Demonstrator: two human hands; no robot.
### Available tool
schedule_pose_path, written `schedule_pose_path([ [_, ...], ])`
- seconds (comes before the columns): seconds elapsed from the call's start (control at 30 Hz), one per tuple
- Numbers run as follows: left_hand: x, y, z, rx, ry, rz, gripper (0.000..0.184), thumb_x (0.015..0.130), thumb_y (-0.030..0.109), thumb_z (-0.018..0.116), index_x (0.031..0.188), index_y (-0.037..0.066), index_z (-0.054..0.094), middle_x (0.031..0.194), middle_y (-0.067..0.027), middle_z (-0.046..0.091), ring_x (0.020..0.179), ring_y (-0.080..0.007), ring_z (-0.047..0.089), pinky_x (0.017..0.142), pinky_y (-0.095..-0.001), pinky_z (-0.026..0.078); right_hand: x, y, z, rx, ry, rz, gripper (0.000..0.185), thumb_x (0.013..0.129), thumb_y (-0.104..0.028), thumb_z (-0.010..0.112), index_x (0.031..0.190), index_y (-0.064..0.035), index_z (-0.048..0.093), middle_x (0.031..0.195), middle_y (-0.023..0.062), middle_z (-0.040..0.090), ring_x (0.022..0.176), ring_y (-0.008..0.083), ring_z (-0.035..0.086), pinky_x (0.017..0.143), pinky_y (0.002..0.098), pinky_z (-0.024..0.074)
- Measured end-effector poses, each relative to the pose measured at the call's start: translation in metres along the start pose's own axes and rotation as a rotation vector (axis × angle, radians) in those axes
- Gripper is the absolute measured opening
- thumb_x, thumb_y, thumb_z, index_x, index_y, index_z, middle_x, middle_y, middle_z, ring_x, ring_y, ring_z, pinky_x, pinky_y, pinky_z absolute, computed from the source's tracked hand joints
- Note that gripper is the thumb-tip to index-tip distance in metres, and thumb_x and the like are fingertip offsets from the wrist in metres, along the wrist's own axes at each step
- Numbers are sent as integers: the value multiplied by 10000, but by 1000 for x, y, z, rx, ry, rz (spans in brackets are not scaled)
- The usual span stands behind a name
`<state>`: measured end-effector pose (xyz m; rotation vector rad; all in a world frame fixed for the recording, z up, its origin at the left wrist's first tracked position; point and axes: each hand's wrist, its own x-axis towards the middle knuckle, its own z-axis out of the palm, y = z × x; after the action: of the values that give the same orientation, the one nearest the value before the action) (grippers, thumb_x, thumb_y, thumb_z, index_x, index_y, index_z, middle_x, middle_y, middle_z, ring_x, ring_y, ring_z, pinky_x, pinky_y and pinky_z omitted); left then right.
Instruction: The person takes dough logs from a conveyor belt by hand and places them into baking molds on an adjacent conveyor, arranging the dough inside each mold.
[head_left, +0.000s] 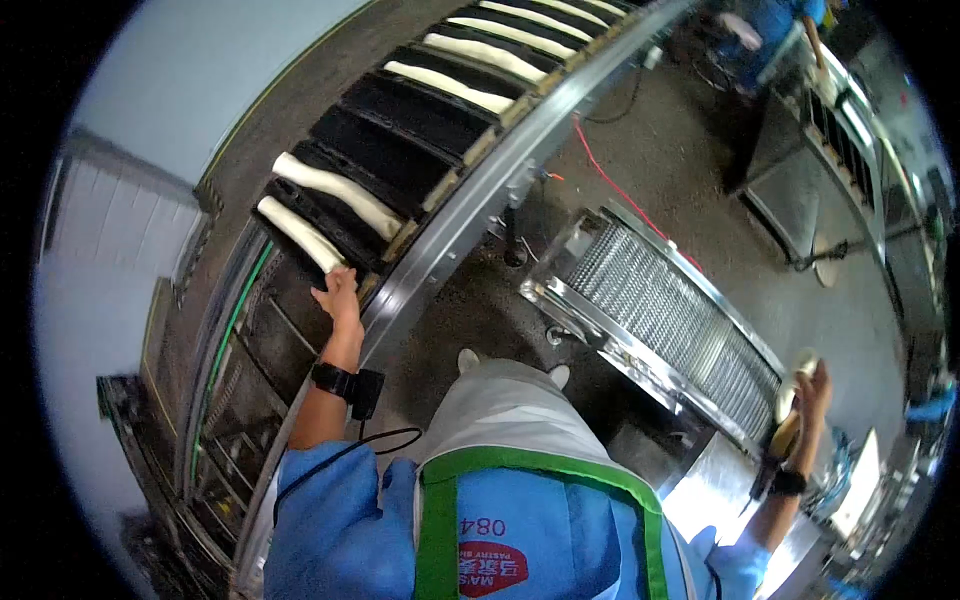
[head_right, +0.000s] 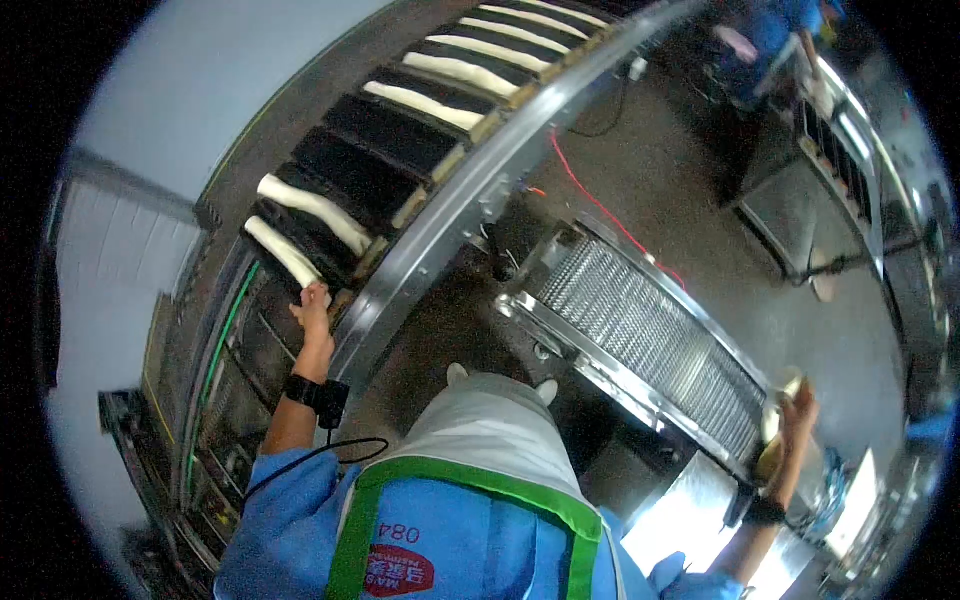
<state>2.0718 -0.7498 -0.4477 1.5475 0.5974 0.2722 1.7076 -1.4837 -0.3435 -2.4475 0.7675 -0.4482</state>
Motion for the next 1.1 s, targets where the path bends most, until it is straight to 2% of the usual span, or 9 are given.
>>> schedule_pose_path([
  [0.03,-16,32,4,96,-78,-123,506,746,238,554,1148,29,328,1256,-169,237,1130,-288,308,929,-375,223,24,-48,-13,272,76,4,344,761,-123,521,1059,26,439,920,58,522,756,129,511,578,238,408],
  [0.2,-10,15,-40,313,-21,-4,324,760,278,523,1056,172,447,1321,-178,-60,1211,-363,2,942,-408,153,30,-286,-31,781,149,-254,413,718,-133,553,1085,2,419,950,102,509,791,149,508,523,222,378],
  [0.4,-30,14,-81,428,-13,223,292,749,224,536,1015,142,447,1312,-221,-23,1219,-344,-3,938,-403,135,53,-452,72,1112,0,-272,408,689,-69,537,1073,1,421,965,127,510,842,230,537,633,358,503],
  [0.47,-41,28,-92,324,-40,165,348,734,178,545,1055,116,426,1302,-243,39,1218,-346,32,937,-382,152,42,-515,129,1175,-270,-460,382,699,-64,528,1061,4,427,968,132,509,821,233,545,629,369,505],
  [0.57,-50,66,-92,534,86,527,438,705,102,536,1112,57,381,1248,-247,206,1175,-362,167,936,-347,193,11,-588,216,1221,-519,-403,321,712,-63,527,1012,14,440,925,110,533,699,191,573,649,292,482],
  [0.6,-38,72,-93,535,97,518,438,705,102,536,1112,57,381,1248,-247,206,1175,-362,167,936,-347,193,6,-593,253,1089,-676,-426,333,698,-57,536,1014,1,450,939,130,530,778,225,559,692,303,459],
  [0.67,-8,83,-94,501,-173,542,437,713,117,520,1117,48,369,1238,-214,230,1173,-330,185,937,-360,202,-1,-584,335,394,-550,-950,358,681,-50,550,1024,-12,453,954,150,505,876,287,513,739,323,427],
  [0.87,76,121,-64,377,-135,-243,547,758,215,476,1233,88,238,1266,-170,188,1175,-271,202,902,-397,243,-33,-571,360,268,-547,-986,314,646,16,524,958,-5,504,933,152,464,891,344,455,764,361,400],
  [1.1,131,83,-111,340,-333,-137,615,754,166,462,1261,17,147,1253,-153,277,1044,-266,357,838,-361,307,-3,-471,314,110,-619,-819,262,682,-22,532,942,-44,514,948,144,492,919,303,468,775,342,387],
])
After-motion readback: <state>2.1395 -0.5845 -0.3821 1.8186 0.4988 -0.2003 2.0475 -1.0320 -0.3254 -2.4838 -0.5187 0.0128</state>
